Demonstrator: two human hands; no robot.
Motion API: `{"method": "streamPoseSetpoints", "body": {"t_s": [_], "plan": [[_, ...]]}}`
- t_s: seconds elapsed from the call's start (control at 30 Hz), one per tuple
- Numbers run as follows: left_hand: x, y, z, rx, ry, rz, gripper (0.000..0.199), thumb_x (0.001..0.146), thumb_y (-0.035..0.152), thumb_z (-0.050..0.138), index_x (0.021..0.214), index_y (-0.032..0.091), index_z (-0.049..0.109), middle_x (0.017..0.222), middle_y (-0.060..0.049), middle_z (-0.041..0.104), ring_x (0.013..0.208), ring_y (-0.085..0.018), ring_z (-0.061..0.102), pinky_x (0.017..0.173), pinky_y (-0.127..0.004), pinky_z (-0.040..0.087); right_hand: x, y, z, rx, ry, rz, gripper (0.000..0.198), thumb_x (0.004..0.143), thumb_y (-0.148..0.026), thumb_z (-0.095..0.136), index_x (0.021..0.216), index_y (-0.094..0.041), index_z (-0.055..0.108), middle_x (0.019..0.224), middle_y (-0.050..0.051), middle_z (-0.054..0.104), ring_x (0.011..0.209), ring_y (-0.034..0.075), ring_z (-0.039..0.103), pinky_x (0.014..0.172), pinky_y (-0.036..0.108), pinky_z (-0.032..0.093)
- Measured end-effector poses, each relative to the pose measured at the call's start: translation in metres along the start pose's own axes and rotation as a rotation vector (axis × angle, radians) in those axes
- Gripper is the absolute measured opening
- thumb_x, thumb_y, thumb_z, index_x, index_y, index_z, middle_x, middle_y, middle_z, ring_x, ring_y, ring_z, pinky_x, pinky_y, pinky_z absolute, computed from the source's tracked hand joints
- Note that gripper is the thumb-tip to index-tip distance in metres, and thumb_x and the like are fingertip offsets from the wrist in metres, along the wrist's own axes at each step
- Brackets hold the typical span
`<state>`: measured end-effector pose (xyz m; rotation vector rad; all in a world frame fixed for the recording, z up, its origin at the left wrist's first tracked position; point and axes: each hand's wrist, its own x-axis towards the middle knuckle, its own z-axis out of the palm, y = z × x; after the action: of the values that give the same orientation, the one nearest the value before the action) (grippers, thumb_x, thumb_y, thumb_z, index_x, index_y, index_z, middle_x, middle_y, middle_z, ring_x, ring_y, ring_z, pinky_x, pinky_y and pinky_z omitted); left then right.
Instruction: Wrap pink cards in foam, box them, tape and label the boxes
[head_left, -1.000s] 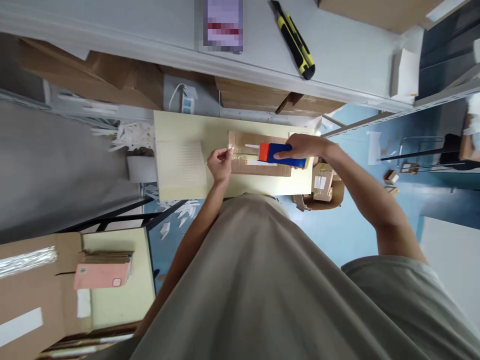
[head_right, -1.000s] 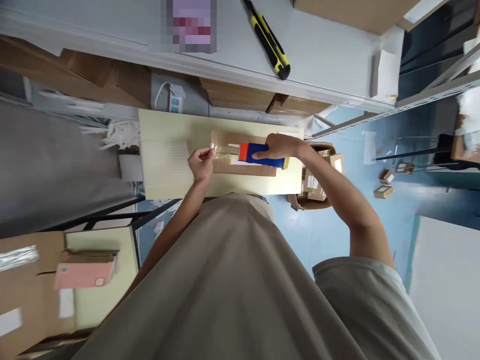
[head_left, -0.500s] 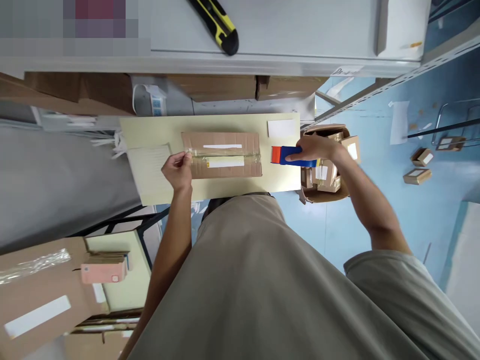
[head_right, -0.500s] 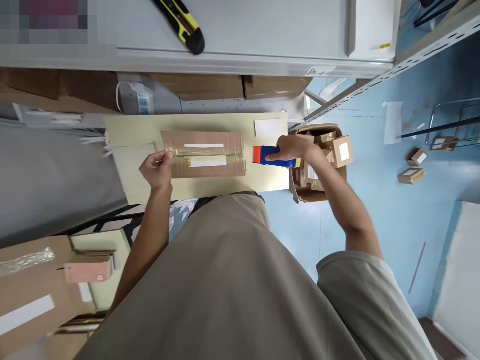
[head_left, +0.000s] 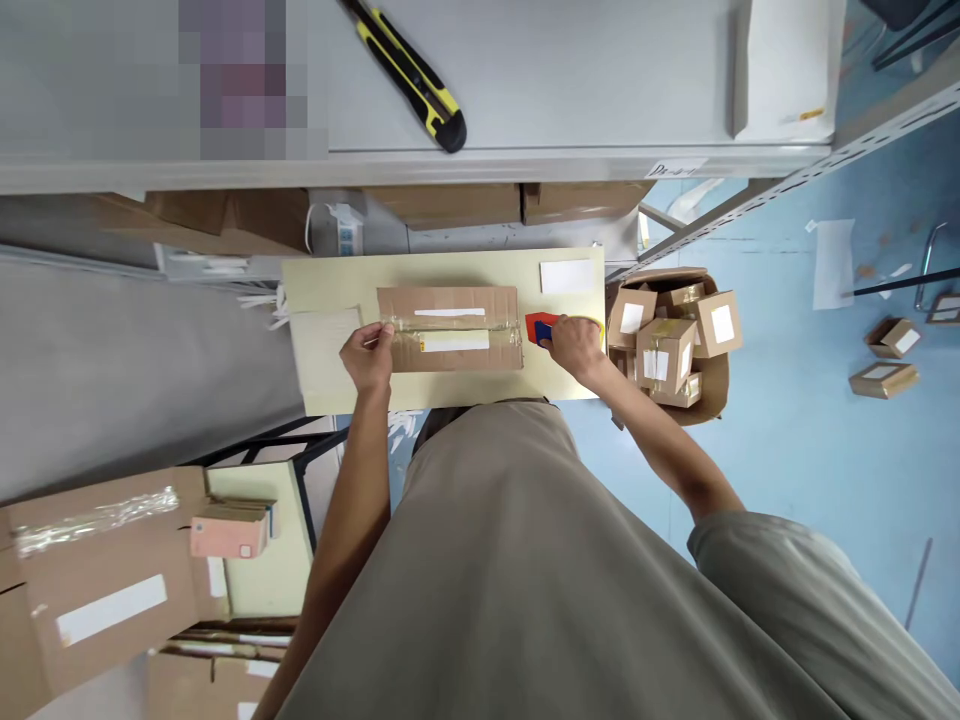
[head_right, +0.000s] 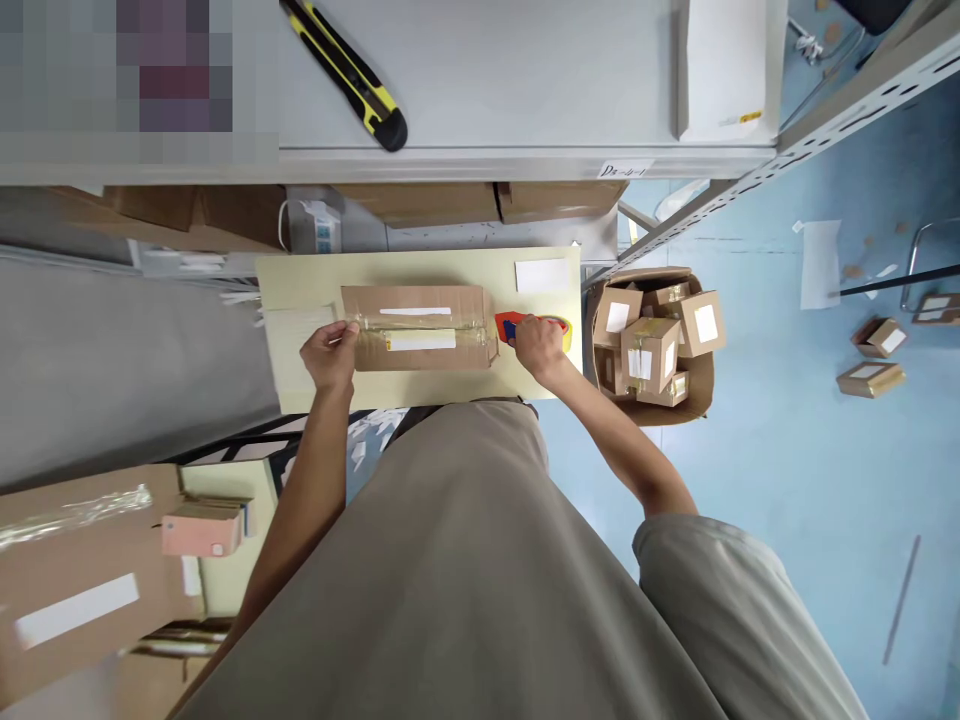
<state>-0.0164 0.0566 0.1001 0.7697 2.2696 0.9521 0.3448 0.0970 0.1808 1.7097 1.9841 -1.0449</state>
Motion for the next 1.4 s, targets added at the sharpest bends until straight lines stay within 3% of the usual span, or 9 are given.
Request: {"method": "streamPoseSetpoints", "body": {"t_s": [0.17,0.33,0.57,0.67,0.8,0.97,1.1,1.23,1.4], "plan": [[-0.028,0.032,0.001,0.157,0.066,0.191,0.042,0.087,0.032,0.083,0.125,0.018,0.071,0.136,-0.022,0.072,0.139,-0.04,0.066,0.127,-0.059,0.051,-0.034,0.004,-0.025,-0.092,0.126,0.12,0.042,0.114,-0.048,0.062,0.126,-0.009,0.07,0.117,0.034,0.08,0.114,0.045,0.08,0.087,0.045,0.058],[-0.093,0.13,0.038,0.004,-0.162,0.715,0.054,0.108,0.045,0.066,0.158,0.024,0.061,0.16,-0.02,0.061,0.156,-0.035,0.055,0.135,-0.053,0.045,-0.056,0.001,-0.089,0.003,0.51,-0.031,0.049,0.116,-0.054,0.05,0.136,-0.01,0.058,0.108,0.027,0.079,0.103,0.043,0.078,0.088,0.049,0.06],[-0.111,0.269,0.11,-0.183,-0.338,1.169,0.058,0.115,0.048,0.058,0.17,0.029,0.052,0.173,-0.012,0.056,0.167,-0.032,0.047,0.143,-0.05,0.034,0.029,-0.017,-0.189,-0.057,0.998,-0.378,0.05,0.121,-0.046,0.029,0.147,-0.009,0.05,0.135,0.026,0.07,0.129,0.042,0.071,0.113,0.065,0.054],[-0.103,0.28,0.119,-0.21,-0.357,1.168,0.058,0.116,0.045,0.055,0.172,0.03,0.048,0.178,-0.009,0.051,0.17,-0.03,0.042,0.146,-0.049,0.03,0.079,-0.02,-0.213,-0.07,1.002,-0.391,0.053,0.122,-0.041,0.022,0.151,-0.008,0.052,0.136,0.023,0.07,0.139,0.042,0.067,0.121,0.072,0.047],[-0.097,0.231,0.108,-0.174,-0.389,1.063,0.055,0.118,0.041,0.05,0.171,0.027,0.049,0.176,-0.012,0.055,0.167,-0.029,0.048,0.142,-0.051,0.036,0.096,-0.029,-0.222,-0.055,0.959,-0.365,0.055,0.121,-0.036,0.03,0.164,-0.006,0.046,0.151,0.027,0.064,0.156,0.043,0.053,0.129,0.075,0.037],[-0.067,0.116,0.066,-0.04,-0.28,0.726,0.053,0.112,0.04,0.061,0.161,0.021,0.058,0.167,-0.017,0.063,0.16,-0.032,0.055,0.14,-0.051,0.039,0.045,-0.038,-0.153,0.02,1.084,-0.296,0.063,0.122,-0.032,0.021,0.176,-0.001,0.03,0.185,0.027,0.029,0.175,0.032,0.023,0.143,0.061,0.02],[-0.033,0.037,0.013,0.102,-0.038,0.347,0.058,0.104,0.044,0.071,0.153,0.014,0.061,0.164,-0.024,0.062,0.159,-0.037,0.055,0.137,-0.052,0.041,0.013,-0.036,-0.018,0.346,0.889,-0.239,0.08,0.119,-0.07,0.022,0.178,-0.017,0.032,0.168,0.025,0.057,0.157,0.04,0.058,0.125,0.066,0.051],[-0.027,0.011,-0.008,0.265,-0.143,0.169,0.052,0.101,0.052,0.074,0.138,0.016,0.07,0.129,-0.018,0.081,0.126,-0.034,0.075,0.112,-0.045,0.058,0.012,-0.049,0.09,0.482,0.5,0.005,0.099,0.112,-0.083,0.028,0.17,-0.005,0.043,0.137,0.033,0.076,0.121,0.047,0.079,0.099,0.058,0.065],[-0.036,0.016,0.003,0.432,-0.1,0.206,0.05,0.09,0.06,0.084,0.119,0.021,0.074,0.102,-0.012,0.081,0.104,-0.034,0.077,0.092,-0.038,0.056,0.026,-0.061,0.111,0.441,0.537,0.18,0.085,0.114,-0.077,0.038,0.158,-0.009,0.061,0.113,0.025,0.083,0.1,0.041,0.081,0.088,0.046,0.059]]}}
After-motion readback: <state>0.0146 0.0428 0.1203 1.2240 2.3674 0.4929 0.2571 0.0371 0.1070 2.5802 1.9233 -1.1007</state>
